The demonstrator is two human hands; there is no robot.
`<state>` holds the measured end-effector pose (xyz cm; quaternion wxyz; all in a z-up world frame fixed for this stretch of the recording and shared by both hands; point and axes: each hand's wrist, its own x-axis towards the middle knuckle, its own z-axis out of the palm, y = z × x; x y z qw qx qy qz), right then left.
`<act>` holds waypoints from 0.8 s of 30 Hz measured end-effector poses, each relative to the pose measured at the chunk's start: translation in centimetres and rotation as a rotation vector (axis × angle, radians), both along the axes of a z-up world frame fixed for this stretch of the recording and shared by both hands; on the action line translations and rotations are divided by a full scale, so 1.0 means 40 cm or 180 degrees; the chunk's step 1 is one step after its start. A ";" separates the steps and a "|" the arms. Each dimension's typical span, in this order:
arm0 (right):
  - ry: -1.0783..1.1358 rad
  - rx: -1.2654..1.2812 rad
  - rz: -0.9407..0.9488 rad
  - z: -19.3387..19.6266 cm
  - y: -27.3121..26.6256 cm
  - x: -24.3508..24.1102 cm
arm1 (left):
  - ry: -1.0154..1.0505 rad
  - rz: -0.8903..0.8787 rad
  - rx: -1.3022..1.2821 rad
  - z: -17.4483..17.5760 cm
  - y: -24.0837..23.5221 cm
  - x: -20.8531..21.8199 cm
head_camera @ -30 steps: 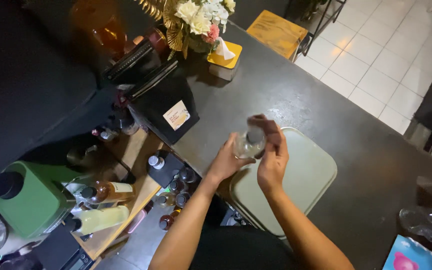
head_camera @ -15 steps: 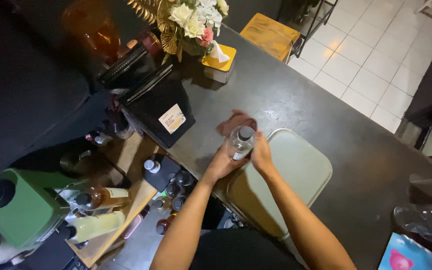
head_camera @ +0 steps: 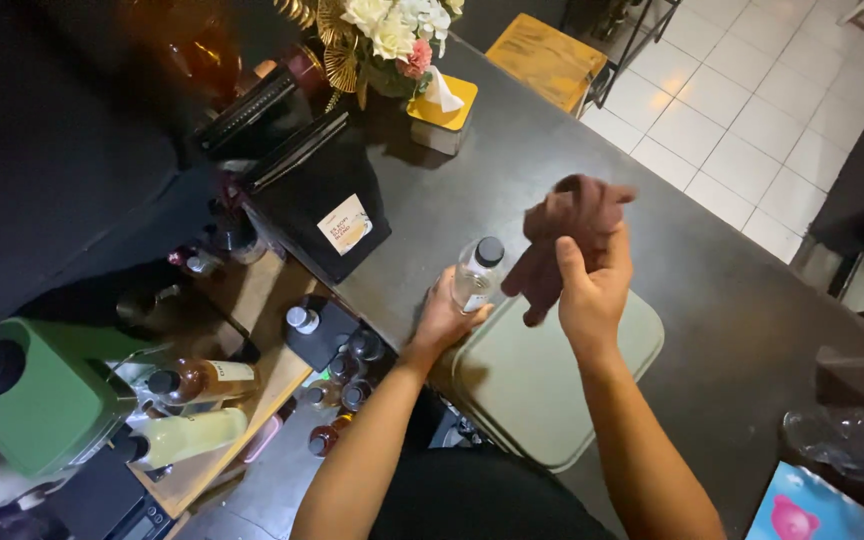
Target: The person wipes down several black coffee bags and a plastic water bottle with a brown cloth on a counter.
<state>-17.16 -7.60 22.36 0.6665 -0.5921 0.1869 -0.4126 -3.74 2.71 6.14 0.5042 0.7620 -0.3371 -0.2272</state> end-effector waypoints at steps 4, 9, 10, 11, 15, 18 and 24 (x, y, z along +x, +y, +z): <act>0.0676 -0.2064 0.0219 0.016 0.005 0.032 | 0.0051 -0.0058 -0.0051 0.026 0.005 0.002; 0.0324 -0.2152 -0.0008 -0.170 0.036 0.116 | 0.0097 -0.0281 -0.0905 0.021 0.016 0.010; 0.0163 -0.1945 -0.0252 -0.209 0.042 0.125 | -0.0050 -0.0347 -0.1058 0.010 0.009 0.010; 0.0056 -0.1788 -0.0281 -0.244 0.044 0.132 | -0.0165 -0.0386 -0.1194 -0.003 0.008 0.016; -0.0372 -0.0732 -0.0025 -0.366 0.052 0.154 | 0.0129 -0.0358 -0.1311 -0.052 0.007 0.025; -0.0064 0.0469 0.0157 -0.420 0.062 0.150 | 0.0909 -0.0346 -0.1441 -0.055 0.009 0.013; -0.0649 -0.0604 0.0232 -0.309 0.081 0.123 | 0.0969 -0.0008 -0.0852 0.086 0.031 0.016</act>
